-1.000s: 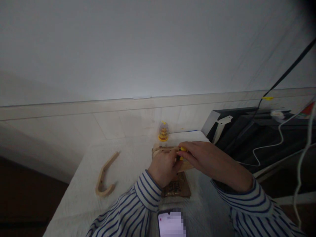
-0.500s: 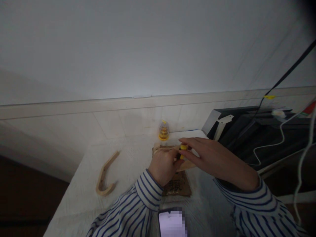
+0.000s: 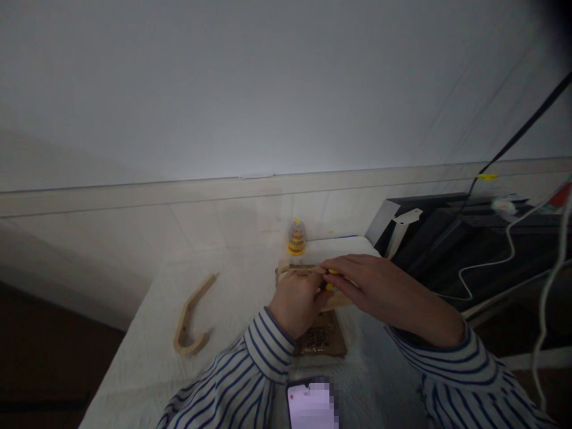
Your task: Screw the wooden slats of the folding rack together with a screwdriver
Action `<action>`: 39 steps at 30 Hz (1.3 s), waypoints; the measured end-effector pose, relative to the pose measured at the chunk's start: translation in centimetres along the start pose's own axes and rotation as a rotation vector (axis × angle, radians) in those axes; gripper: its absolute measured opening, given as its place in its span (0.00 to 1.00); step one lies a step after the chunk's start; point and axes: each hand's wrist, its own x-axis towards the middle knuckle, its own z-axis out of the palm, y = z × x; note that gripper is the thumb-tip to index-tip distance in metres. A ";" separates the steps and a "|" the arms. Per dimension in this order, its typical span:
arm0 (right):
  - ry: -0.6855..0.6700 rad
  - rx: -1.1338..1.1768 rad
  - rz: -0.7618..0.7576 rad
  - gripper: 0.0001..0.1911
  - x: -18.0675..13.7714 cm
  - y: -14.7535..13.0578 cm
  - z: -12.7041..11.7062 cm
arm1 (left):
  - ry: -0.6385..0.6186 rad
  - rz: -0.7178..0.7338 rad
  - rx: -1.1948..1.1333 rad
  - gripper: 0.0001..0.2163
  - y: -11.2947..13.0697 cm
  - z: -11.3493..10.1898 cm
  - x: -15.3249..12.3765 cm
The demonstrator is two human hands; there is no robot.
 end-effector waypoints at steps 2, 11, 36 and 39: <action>-0.002 -0.004 0.002 0.11 0.0 0.0 0.0 | -0.007 0.007 -0.006 0.04 0.0 -0.1 0.0; 0.005 -0.044 0.014 0.10 0.1 0.0 0.0 | -0.039 0.007 0.003 0.05 0.3 -0.3 -0.1; 0.016 -0.026 0.054 0.12 0.0 0.0 0.1 | -0.024 0.008 -0.026 0.06 0.1 -0.3 -0.1; 0.029 0.001 0.033 0.13 -0.3 0.0 -0.1 | -0.034 0.025 -0.018 0.05 0.1 -0.3 -0.1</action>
